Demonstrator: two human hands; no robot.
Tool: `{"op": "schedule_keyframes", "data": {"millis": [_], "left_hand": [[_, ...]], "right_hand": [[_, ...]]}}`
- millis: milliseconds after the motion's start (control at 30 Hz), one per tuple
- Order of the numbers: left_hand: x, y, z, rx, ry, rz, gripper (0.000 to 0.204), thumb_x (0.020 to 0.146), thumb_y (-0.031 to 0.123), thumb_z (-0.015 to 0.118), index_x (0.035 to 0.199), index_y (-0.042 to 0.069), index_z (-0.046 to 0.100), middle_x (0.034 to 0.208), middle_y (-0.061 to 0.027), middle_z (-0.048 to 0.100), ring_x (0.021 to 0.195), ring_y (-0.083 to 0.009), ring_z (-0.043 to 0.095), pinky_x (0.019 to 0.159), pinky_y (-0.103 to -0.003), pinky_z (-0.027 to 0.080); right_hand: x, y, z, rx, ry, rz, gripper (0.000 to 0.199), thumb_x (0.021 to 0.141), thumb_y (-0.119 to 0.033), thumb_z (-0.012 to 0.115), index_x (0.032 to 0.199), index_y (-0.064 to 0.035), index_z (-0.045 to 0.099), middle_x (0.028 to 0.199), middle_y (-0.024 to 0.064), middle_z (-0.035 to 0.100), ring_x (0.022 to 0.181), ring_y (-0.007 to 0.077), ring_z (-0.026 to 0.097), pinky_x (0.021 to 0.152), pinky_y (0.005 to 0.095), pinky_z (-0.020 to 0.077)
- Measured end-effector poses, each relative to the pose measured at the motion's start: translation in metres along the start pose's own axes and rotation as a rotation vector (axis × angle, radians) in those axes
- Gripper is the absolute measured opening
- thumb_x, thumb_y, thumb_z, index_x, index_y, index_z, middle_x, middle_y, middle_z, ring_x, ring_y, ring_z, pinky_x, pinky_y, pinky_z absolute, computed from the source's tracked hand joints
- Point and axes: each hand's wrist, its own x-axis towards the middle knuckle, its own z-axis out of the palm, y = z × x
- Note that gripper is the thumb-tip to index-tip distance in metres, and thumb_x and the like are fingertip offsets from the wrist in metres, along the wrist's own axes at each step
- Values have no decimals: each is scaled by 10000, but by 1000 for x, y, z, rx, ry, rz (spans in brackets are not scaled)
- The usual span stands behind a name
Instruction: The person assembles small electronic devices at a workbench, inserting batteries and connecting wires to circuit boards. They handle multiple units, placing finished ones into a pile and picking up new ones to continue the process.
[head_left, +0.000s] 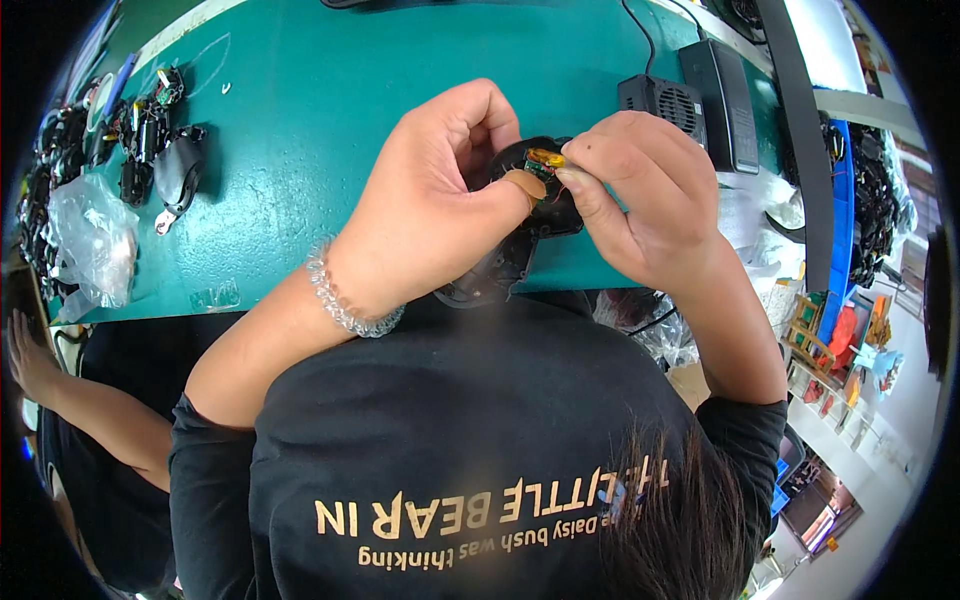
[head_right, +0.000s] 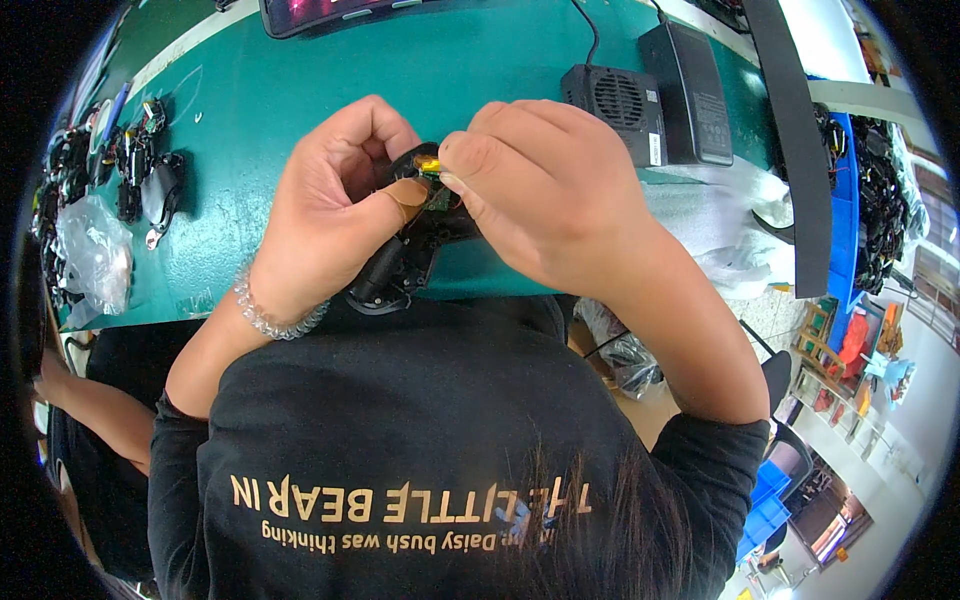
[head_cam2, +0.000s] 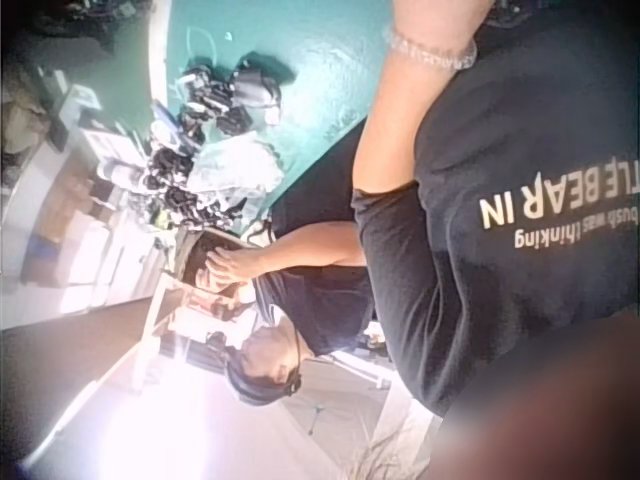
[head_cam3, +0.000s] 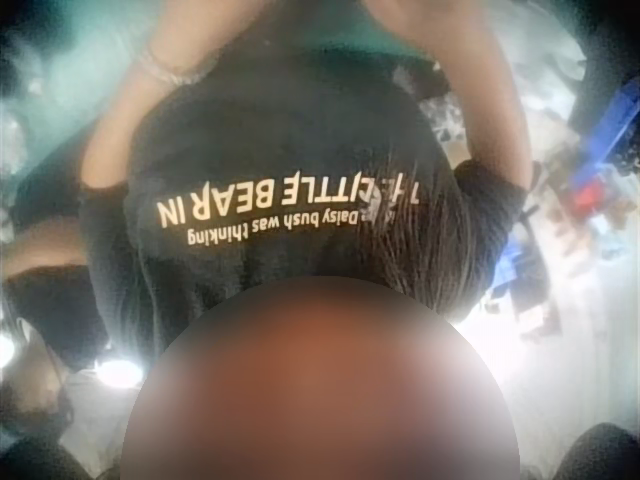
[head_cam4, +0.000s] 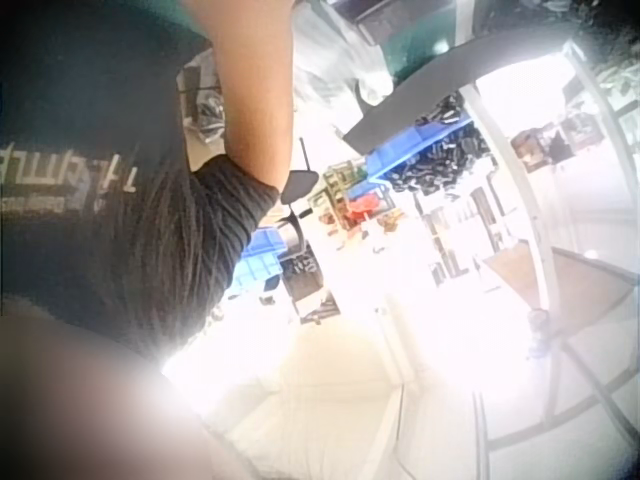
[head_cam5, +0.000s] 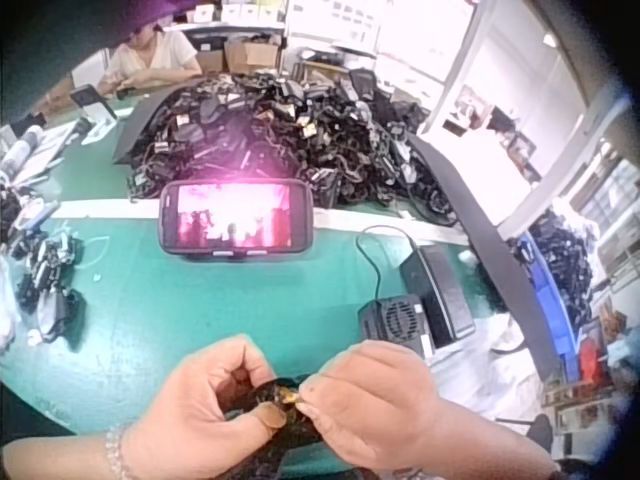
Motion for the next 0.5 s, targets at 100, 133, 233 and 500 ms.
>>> {"op": "schedule_keyframes", "data": {"millis": [100, 133, 233, 500], "left_hand": [[-1, 2, -4, 35, -40, -60, 161, 803, -75, 567, 904, 22, 488, 832, 0, 532, 757, -37, 507, 649, -198, 426], [-1, 1, -4, 39, -36, -73, 161, 801, -76, 567, 901, 22, 488, 826, 2, 530, 751, -37, 507, 644, -197, 425], [0, -1, -5, 88, -26, -97, 159, 796, -77, 569, 890, 22, 489, 812, 7, 527, 733, -36, 508, 628, -197, 424], [2, -6, -7, 109, -44, -108, 160, 802, -66, 594, 873, 30, 486, 806, 19, 517, 740, -28, 507, 634, -192, 430]], "right_hand": [[-1, 0, -2, -32, -85, 11, 304, 651, -42, 699, 935, -22, 594, 780, 84, 552, 664, 271, 580, 575, 358, 472], [0, -1, -2, -50, -106, 21, 300, 653, -52, 694, 935, -27, 594, 788, 81, 551, 673, 266, 580, 585, 356, 472], [4, -6, -4, -99, -166, 56, 280, 668, -82, 682, 930, -41, 592, 806, 72, 550, 693, 254, 578, 609, 351, 472], [4, -7, 1, -165, -166, 89, 189, 714, -135, 675, 862, -82, 570, 768, 43, 543, 693, 229, 580, 616, 355, 464]]}}
